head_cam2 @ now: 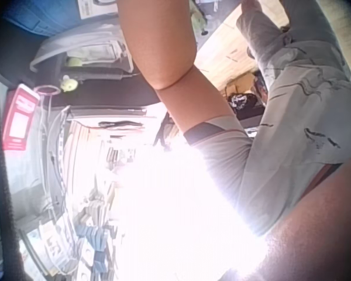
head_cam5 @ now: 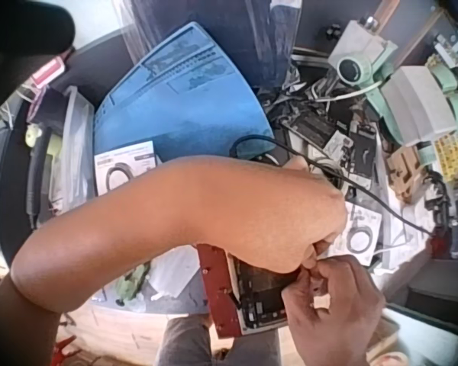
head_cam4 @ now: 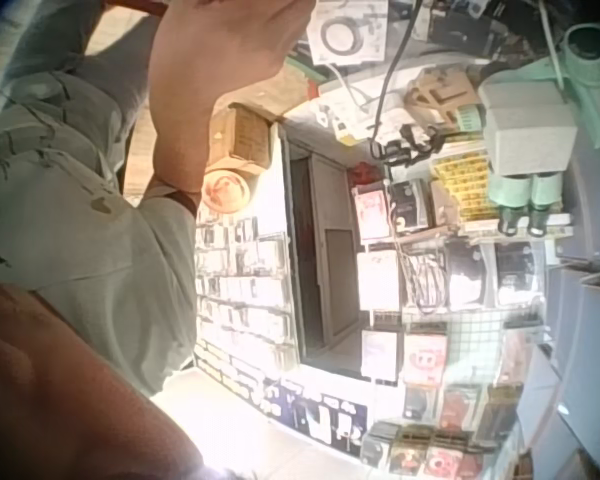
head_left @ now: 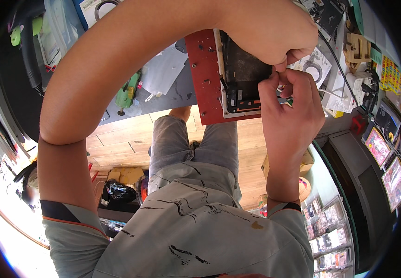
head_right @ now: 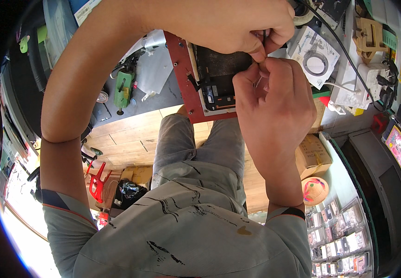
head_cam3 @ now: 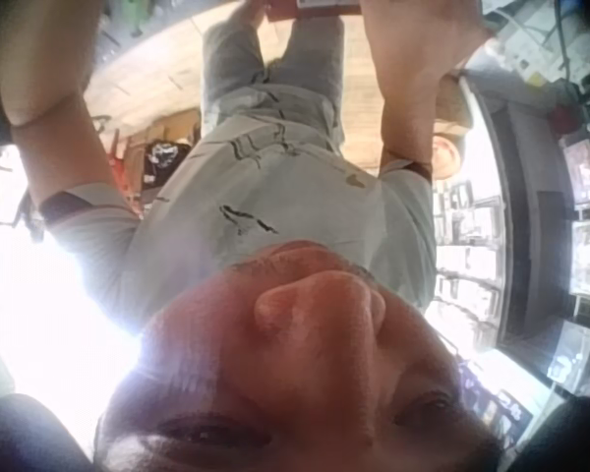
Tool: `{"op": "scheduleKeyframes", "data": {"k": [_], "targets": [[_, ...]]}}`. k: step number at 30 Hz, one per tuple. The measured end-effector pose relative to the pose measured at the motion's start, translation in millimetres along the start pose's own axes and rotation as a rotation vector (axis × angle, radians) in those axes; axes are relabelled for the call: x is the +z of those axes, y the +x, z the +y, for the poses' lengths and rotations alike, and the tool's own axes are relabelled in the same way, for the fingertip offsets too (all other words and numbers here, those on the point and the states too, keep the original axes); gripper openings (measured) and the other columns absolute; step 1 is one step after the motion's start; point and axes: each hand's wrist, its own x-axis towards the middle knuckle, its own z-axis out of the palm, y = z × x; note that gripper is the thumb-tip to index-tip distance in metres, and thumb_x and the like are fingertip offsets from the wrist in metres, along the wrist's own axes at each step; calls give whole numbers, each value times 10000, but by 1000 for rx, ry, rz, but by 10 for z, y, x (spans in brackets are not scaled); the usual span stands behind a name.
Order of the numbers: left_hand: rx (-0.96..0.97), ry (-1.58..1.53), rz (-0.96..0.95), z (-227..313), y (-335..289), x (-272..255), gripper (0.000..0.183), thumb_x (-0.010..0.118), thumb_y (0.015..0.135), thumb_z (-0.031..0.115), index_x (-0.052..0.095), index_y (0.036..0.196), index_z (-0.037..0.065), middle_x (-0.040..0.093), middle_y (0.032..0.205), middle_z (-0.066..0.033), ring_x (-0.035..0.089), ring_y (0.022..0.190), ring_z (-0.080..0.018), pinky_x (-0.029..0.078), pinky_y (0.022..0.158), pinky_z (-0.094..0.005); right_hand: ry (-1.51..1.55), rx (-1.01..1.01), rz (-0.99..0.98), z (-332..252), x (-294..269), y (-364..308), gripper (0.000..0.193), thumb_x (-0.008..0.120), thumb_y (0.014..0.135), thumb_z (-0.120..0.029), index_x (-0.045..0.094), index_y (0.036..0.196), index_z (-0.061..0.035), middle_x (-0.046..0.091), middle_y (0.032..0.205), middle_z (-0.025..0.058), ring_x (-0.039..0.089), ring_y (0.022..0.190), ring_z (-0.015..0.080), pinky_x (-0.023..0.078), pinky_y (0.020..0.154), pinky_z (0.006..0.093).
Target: The person walks to a workbench in an electronics shop and begins working on a disassembled mobile phone. They handle small components and tools, then connect a cable to the phone's motherboard and continue adjusting internal parts.
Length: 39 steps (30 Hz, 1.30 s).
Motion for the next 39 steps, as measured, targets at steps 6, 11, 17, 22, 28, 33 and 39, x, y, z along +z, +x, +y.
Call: {"op": "scheduleKeyframes", "data": {"k": [6,11,17,22,28,33,39], "targets": [[35,26,4,-40,26,9,195,678,784,101,700,794,-92,661,750,-289,670,743,-455,521,742,-481,6,3,4,-7,2,-7,210,771,789,2,603,906,-44,624,786,53,621,619,229,488,541,378],[32,34,63,40,-6,15,208,690,796,120,702,803,-88,665,760,-287,672,760,-459,522,753,-484,10,15,8,-4,1,-14,214,774,789,0,601,907,-45,626,789,49,621,620,226,484,539,376],[78,-76,-5,-19,19,-107,213,696,812,130,704,808,-83,669,766,-281,672,774,-460,520,780,-483,8,16,13,8,-15,-29,219,777,787,0,598,904,-47,619,781,45,611,613,222,479,536,376],[40,29,102,76,-28,44,216,704,824,142,714,818,-74,674,769,-273,672,777,-453,515,792,-478,5,4,10,20,-21,-11,215,775,789,0,599,902,-46,616,776,41,608,608,219,477,532,374],[45,-17,16,13,24,-9,212,707,830,143,723,832,-68,674,770,-273,670,778,-448,513,791,-480,2,-7,15,32,-20,-13,204,775,791,2,604,891,-46,617,769,38,597,592,213,475,529,370],[93,-105,-17,-110,58,-27,208,704,838,142,727,839,-65,681,784,-271,676,798,-441,513,811,-472,15,-11,9,40,-37,-6,202,773,790,11,604,884,-47,616,763,36,593,590,208,471,527,367],[122,-127,59,-84,2,-6,200,703,840,139,730,845,-59,684,784,-261,678,814,-436,511,841,-472,13,-17,12,40,-43,2,204,771,787,19,605,887,-45,617,762,37,594,592,207,466,522,367]]}}
